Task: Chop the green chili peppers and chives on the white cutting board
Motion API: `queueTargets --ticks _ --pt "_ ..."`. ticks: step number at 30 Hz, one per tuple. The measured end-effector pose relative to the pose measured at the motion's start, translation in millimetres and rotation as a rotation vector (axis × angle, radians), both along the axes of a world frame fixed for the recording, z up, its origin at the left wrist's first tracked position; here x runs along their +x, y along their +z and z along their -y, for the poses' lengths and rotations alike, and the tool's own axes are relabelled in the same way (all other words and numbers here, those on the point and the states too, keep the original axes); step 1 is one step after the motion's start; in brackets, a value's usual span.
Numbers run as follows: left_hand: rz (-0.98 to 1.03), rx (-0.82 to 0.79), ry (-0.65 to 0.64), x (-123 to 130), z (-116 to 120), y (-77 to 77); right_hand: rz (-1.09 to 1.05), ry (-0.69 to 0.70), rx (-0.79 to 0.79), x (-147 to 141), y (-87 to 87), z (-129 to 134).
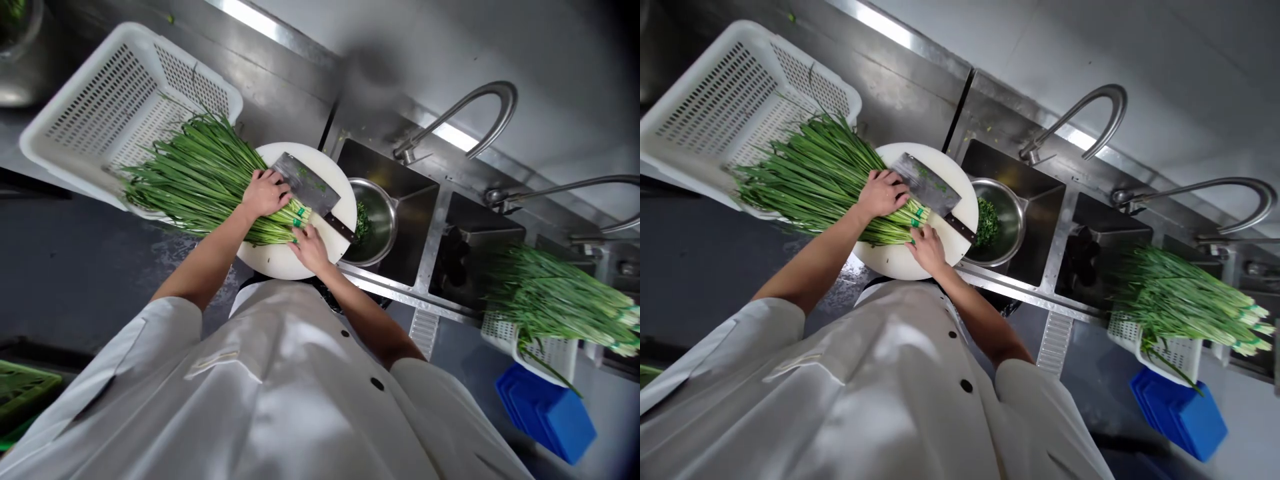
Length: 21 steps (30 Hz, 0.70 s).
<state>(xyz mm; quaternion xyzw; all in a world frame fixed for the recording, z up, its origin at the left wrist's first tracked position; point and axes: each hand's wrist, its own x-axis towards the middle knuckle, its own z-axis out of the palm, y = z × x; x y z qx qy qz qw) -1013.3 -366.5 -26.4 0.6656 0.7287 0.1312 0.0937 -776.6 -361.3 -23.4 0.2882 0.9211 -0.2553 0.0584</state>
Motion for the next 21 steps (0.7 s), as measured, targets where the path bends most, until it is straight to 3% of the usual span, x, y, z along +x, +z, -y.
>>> queueTargets --ticks 4,6,9,11,16,18,21 --pt "-0.087 0.033 0.046 19 30 19.4 -0.099 -0.049 -0.089 4 -8.4 13" --pt "-0.055 0.077 -0.049 35 59 24.0 -0.127 -0.067 -0.149 8 -7.9 15" --pt "0.038 0.024 -0.279 54 101 18.8 -0.2 -0.086 -0.235 11 -2.3 15" --pt "0.052 0.012 -0.277 59 117 9.7 -0.284 -0.05 -0.32 14 2.1 12" --pt "0.059 0.07 -0.251 54 128 -15.8 -0.302 0.209 -0.601 16 9.8 -9" --pt "0.059 0.087 -0.273 51 131 -23.2 -0.286 0.334 -0.605 13 14.7 -17" --pt "0.048 0.094 -0.297 49 135 -28.2 -0.259 0.506 -0.489 6 27.1 -20"
